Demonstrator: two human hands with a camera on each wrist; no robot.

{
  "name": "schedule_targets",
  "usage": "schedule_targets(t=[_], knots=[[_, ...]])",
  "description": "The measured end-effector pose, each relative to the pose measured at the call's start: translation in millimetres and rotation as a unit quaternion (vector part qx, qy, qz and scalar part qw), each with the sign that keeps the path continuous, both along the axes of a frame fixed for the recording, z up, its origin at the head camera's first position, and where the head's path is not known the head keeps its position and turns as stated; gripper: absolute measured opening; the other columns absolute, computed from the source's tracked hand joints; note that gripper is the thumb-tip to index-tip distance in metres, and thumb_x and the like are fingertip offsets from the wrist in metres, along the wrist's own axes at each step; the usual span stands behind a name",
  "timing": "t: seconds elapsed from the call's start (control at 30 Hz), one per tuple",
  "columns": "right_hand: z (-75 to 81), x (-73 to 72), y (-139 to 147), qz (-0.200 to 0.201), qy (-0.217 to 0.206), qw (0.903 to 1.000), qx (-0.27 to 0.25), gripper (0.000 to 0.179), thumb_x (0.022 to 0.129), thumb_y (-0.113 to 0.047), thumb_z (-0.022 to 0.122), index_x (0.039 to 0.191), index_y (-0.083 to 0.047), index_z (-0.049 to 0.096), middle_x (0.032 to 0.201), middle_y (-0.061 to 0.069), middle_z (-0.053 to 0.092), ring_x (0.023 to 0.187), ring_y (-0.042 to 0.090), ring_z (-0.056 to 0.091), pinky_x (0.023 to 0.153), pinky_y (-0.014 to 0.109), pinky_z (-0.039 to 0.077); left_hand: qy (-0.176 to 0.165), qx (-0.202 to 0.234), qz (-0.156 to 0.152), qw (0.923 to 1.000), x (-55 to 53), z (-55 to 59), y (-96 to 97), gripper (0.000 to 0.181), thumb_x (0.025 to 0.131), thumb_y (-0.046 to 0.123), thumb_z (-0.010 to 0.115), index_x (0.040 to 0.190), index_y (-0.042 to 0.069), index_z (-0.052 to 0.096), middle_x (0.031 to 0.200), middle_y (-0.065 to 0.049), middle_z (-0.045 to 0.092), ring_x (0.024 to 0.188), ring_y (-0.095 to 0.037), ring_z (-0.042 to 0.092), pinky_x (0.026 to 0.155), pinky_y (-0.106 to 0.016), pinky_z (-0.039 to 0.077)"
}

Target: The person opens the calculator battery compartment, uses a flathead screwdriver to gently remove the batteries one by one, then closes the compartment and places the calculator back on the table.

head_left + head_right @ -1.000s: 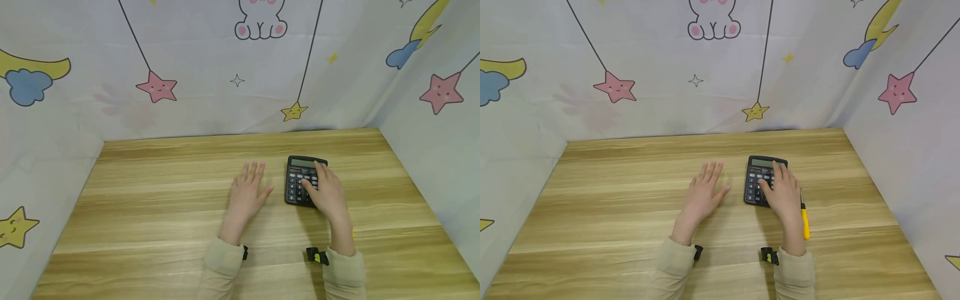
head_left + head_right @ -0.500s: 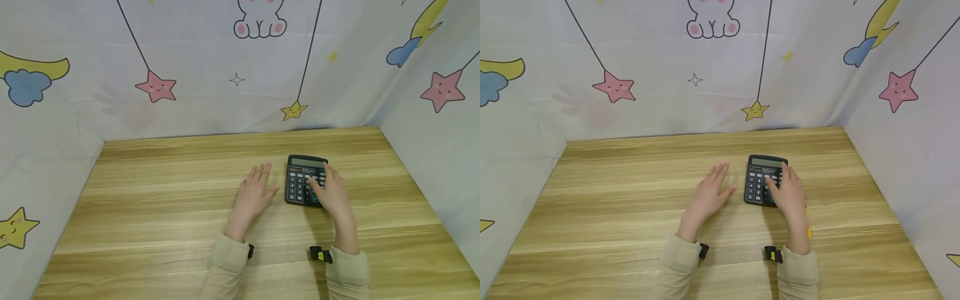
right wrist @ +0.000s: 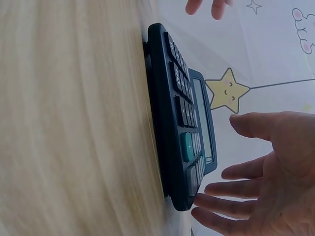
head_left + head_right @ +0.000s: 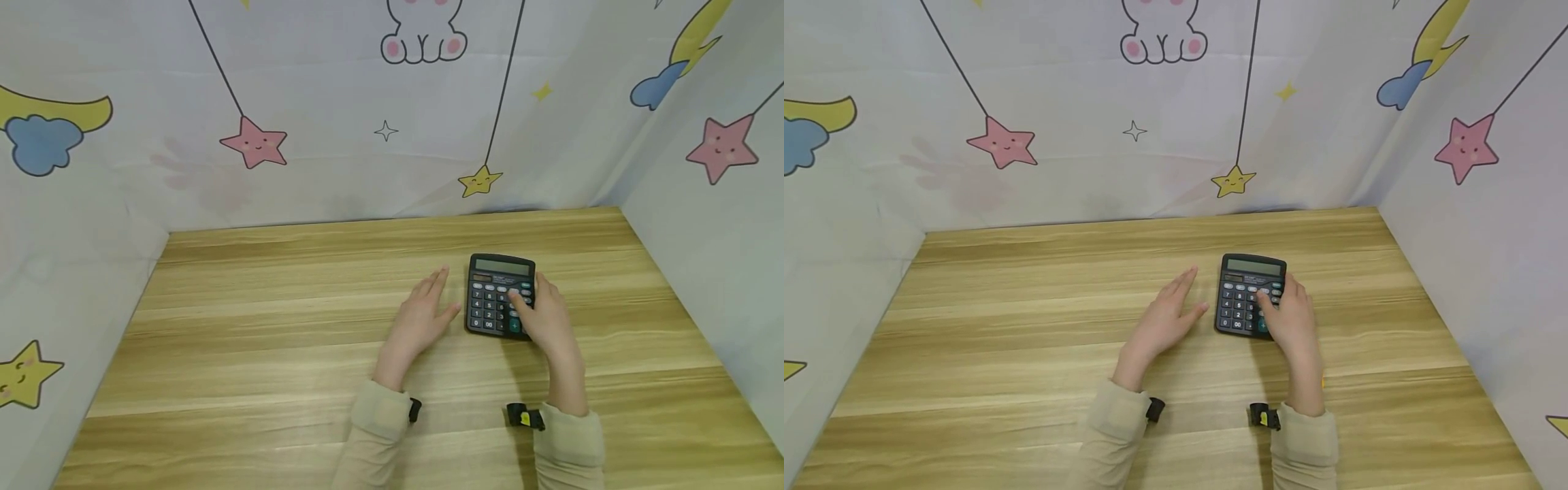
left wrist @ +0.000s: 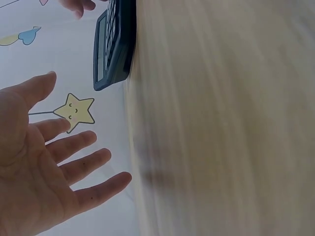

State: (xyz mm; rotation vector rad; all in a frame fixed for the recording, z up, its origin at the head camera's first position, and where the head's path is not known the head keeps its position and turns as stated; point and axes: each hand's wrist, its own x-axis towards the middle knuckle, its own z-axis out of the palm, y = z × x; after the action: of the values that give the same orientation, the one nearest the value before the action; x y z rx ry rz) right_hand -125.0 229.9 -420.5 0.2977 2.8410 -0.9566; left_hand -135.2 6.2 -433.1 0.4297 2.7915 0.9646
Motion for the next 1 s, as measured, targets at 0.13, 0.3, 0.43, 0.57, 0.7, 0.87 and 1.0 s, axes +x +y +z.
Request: schedule_targets(t=[0.13, 0.3, 0.43, 0.57, 0.7, 0.87, 1.0], knots=[[-0.9, -0.3, 0.9, -0.005, -0.005, 1.0, -0.002, 0.078, 0.099, -0.037, 0.045, 0.149, 0.012, 0.01, 0.148, 0.04, 0.021, 0.138, 0.054, 0.022, 0.112, 0.062, 0.02, -0.012, 0.018, 0.006, 0.9997, -2.1, -0.6, 4.0, 0.073, 0.096, 0.044, 0.052, 0.155, 0.024, 0.014, 0.159, -0.008, 0.027, 0.145, -0.03, 0.03, 0.114, -0.049, 0.029], [-1.8, 0.0, -0.4, -0.008, -0.006, 0.9999, 0.011, 0.076, 0.1, -0.038, 0.043, 0.146, 0.016, 0.016, 0.142, 0.042, 0.029, 0.133, 0.054, 0.029, 0.111, 0.061, 0.025, -0.023, 0.044, 0.008, 0.9987, -5.5, -1.1, 10.1, 0.072, 0.096, 0.044, 0.052, 0.155, 0.019, 0.018, 0.158, -0.009, 0.029, 0.144, -0.03, 0.032, 0.116, -0.046, 0.028], [-3.1, -0.2, -1.3, -0.012, -0.01, 0.9998, 0.015, 0.075, 0.1, -0.038, 0.042, 0.145, 0.017, 0.018, 0.14, 0.042, 0.031, 0.132, 0.054, 0.031, 0.11, 0.061, 0.026, -0.041, 0.056, 0.009, 0.9975, -8.2, -1.2, 14.2, 0.07, 0.097, 0.042, 0.051, 0.154, 0.017, 0.021, 0.156, -0.011, 0.032, 0.143, -0.032, 0.033, 0.116, -0.046, 0.028], [-4.0, -0.5, -1.1, -0.021, -0.015, 0.9996, 0.014, 0.075, 0.1, -0.038, 0.042, 0.146, 0.016, 0.017, 0.141, 0.041, 0.03, 0.133, 0.053, 0.03, 0.111, 0.06, 0.025, -0.061, 0.069, 0.019, 0.9956, -10.9, -1.7, 16.9, 0.067, 0.097, 0.041, 0.051, 0.154, 0.018, 0.023, 0.155, -0.011, 0.033, 0.143, -0.032, 0.033, 0.116, -0.047, 0.028], [-4.9, -1.0, -0.4, -0.028, -0.015, 0.9995, 0.011, 0.075, 0.1, -0.038, 0.042, 0.145, 0.016, 0.018, 0.14, 0.041, 0.032, 0.131, 0.052, 0.032, 0.111, 0.06, 0.026, -0.07, 0.086, 0.026, 0.9935, -14.2, -2.8, 18.6, 0.066, 0.097, 0.04, 0.05, 0.153, 0.017, 0.026, 0.154, -0.012, 0.035, 0.142, -0.032, 0.034, 0.115, -0.047, 0.028], [-6.7, -1.2, 0.2, -0.03, -0.009, 0.9995, 0.009, 0.074, 0.1, -0.039, 0.042, 0.144, 0.017, 0.023, 0.134, 0.04, 0.037, 0.124, 0.049, 0.038, 0.108, 0.059, 0.03, -0.078, 0.097, 0.026, 0.9919, -17.7, -4.7, 20.7, 0.064, 0.097, 0.039, 0.05, 0.152, 0.014, 0.028, 0.153, -0.012, 0.037, 0.142, -0.031, 0.035, 0.116, -0.046, 0.028], [-8.4, -1.6, 0.0, -0.032, -0.01, 0.9994, 0.005, 0.072, 0.1, -0.039, 0.042, 0.143, 0.017, 0.025, 0.13, 0.038, 0.04, 0.119, 0.047, 0.041, 0.105, 0.058, 0.033, -0.081, 0.108, 0.03, 0.9904, -19.7, -7.4, 23.5, 0.061, 0.098, 0.038, 0.05, 0.15, 0.01, 0.033, 0.144, -0.014, 0.048, 0.131, -0.029, 0.048, 0.11, -0.045, 0.037]])
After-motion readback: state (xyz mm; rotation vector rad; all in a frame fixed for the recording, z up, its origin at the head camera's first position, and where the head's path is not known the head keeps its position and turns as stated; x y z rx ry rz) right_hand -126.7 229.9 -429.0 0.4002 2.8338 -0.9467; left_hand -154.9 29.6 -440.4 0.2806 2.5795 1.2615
